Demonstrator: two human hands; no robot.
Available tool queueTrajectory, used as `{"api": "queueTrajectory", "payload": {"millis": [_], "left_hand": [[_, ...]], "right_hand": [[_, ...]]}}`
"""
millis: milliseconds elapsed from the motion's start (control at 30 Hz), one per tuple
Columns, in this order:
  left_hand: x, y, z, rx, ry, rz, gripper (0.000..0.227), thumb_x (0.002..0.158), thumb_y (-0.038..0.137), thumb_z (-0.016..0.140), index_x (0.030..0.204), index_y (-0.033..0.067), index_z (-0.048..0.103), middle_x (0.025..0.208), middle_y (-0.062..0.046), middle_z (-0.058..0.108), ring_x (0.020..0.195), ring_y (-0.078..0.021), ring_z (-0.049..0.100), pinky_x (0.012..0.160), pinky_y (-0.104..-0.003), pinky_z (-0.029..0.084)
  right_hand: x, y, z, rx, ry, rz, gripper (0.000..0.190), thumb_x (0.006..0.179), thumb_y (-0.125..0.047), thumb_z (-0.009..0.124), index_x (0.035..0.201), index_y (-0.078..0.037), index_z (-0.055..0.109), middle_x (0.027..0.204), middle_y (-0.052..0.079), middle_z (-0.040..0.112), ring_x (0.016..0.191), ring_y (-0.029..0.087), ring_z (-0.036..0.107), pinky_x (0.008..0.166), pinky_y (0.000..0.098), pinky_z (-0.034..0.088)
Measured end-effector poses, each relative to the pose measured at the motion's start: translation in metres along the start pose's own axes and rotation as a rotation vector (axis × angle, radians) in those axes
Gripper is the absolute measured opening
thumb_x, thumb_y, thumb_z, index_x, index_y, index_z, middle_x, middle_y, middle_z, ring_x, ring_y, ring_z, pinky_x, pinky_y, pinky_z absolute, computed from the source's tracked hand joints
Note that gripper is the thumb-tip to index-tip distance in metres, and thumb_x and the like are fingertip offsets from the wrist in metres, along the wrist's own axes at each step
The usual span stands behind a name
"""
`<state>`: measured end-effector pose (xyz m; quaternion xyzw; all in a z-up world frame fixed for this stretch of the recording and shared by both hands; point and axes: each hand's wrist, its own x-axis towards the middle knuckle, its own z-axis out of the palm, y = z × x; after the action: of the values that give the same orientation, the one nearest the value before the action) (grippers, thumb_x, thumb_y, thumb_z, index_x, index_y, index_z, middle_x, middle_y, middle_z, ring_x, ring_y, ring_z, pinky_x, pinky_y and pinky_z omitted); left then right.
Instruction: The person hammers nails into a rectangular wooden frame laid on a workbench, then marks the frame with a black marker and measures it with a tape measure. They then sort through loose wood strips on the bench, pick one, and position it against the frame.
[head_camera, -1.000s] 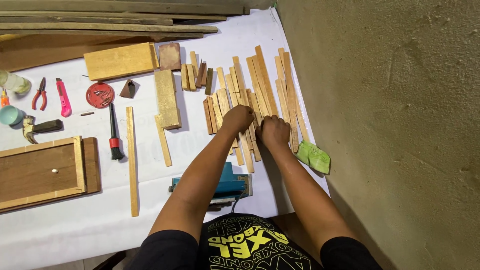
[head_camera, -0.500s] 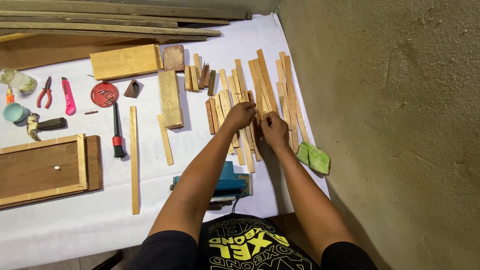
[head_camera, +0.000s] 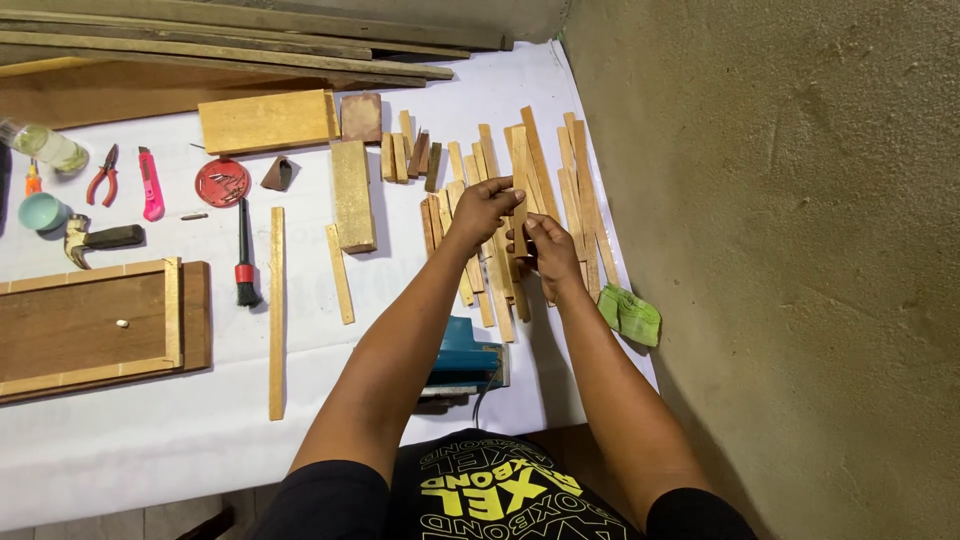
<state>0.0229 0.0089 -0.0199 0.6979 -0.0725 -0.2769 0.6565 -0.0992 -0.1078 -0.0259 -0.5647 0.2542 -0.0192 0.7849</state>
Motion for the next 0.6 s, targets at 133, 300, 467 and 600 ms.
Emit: {"api": "queueTrajectory", "payload": {"millis": [133,300,467,600], "left_hand": [[-0.008,0.002,-0.008,-0.016,-0.003,0.017,0.049,0.091,0.032,0.076,0.133,0.0075,0.07,0.099,-0.004,0.078,0.085,-0.0127,0.069,0.071,-0.029,0.055],[-0.018,0.005,-0.015,-0.047,0.006,0.052,0.051,0.094,0.031,0.073,0.14,0.0094,0.064,0.109,-0.006,0.076,0.092,-0.0138,0.068,0.075,-0.031,0.056],[-0.022,0.002,-0.021,-0.252,-0.025,0.099,0.051,0.096,0.026,0.07,0.141,0.0045,0.061,0.106,-0.007,0.07,0.095,-0.0154,0.07,0.082,-0.036,0.065],[-0.025,0.003,-0.026,-0.243,0.059,0.124,0.054,0.096,0.025,0.069,0.143,0.0033,0.054,0.097,-0.006,0.067,0.09,-0.017,0.068,0.076,-0.039,0.064]], "right_hand": [[-0.001,0.004,-0.001,0.037,-0.069,-0.025,0.03,0.105,-0.019,0.056,0.131,-0.006,0.063,0.106,0.011,0.075,0.086,0.018,0.074,0.065,0.0308,0.057],[-0.005,0.007,0.004,0.008,-0.118,-0.055,0.032,0.102,-0.009,0.057,0.132,-0.005,0.065,0.107,0.006,0.074,0.092,0.015,0.074,0.077,0.0294,0.062],[-0.002,0.015,0.004,0.023,-0.142,-0.015,0.033,0.102,-0.009,0.058,0.134,-0.002,0.063,0.105,0.006,0.073,0.089,0.016,0.072,0.081,0.031,0.061],[-0.001,0.02,0.002,-0.119,-0.238,-0.098,0.043,0.093,-0.002,0.066,0.135,-0.001,0.06,0.114,0.005,0.071,0.099,0.014,0.071,0.088,0.0285,0.06]]}}
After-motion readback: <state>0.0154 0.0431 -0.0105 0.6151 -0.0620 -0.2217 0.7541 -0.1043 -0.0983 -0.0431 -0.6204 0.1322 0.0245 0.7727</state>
